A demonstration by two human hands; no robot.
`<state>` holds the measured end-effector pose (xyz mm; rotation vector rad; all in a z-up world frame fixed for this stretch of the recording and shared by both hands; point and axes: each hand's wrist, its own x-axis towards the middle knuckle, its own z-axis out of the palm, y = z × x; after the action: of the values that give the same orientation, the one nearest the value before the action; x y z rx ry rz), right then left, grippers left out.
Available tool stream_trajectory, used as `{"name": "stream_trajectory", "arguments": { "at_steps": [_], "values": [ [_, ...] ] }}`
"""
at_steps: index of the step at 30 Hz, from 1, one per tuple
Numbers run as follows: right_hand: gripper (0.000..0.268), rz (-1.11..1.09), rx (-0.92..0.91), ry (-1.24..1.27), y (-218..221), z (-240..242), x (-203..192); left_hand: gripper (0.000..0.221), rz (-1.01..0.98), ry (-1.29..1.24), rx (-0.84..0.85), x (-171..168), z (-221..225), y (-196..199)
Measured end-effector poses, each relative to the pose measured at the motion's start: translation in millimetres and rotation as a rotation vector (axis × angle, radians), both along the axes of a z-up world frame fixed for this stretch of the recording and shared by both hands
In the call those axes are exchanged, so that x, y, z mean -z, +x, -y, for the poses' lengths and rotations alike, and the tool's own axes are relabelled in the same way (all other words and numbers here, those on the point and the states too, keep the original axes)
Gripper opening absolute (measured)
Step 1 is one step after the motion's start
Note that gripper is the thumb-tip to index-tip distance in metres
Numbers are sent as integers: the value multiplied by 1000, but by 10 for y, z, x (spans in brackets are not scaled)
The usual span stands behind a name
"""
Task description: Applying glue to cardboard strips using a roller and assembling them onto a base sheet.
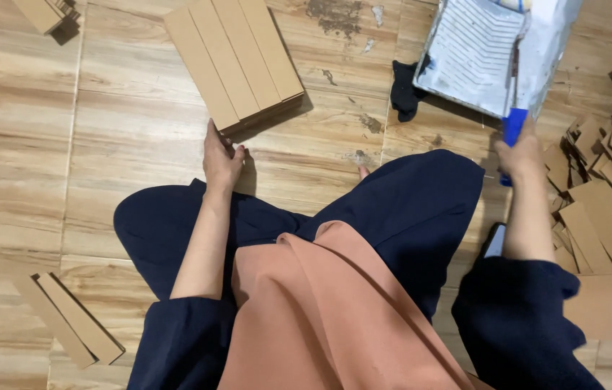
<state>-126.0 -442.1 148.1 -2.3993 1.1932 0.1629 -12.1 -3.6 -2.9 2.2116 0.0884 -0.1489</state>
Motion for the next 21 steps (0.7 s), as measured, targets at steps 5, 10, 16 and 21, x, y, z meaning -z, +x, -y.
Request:
{"name": "stream_trajectory", "arguments": {
  "at_steps": [5, 10, 16, 21],
  "values": [
    [61, -1, -96, -130, 59, 180, 223, 74, -35, -3, -8, -70, 11, 21],
    [66, -57, -125, -136, 75, 348, 183, 73, -18, -26, -4, -162, 44, 25],
    [63, -128, -120, -146, 95, 147, -6, 66, -9, -89, -9, -159, 4, 27],
    [59, -181, -191, -236, -290, 67, -46, 68, -17, -184, 6, -160, -7, 40]
  ]
}}
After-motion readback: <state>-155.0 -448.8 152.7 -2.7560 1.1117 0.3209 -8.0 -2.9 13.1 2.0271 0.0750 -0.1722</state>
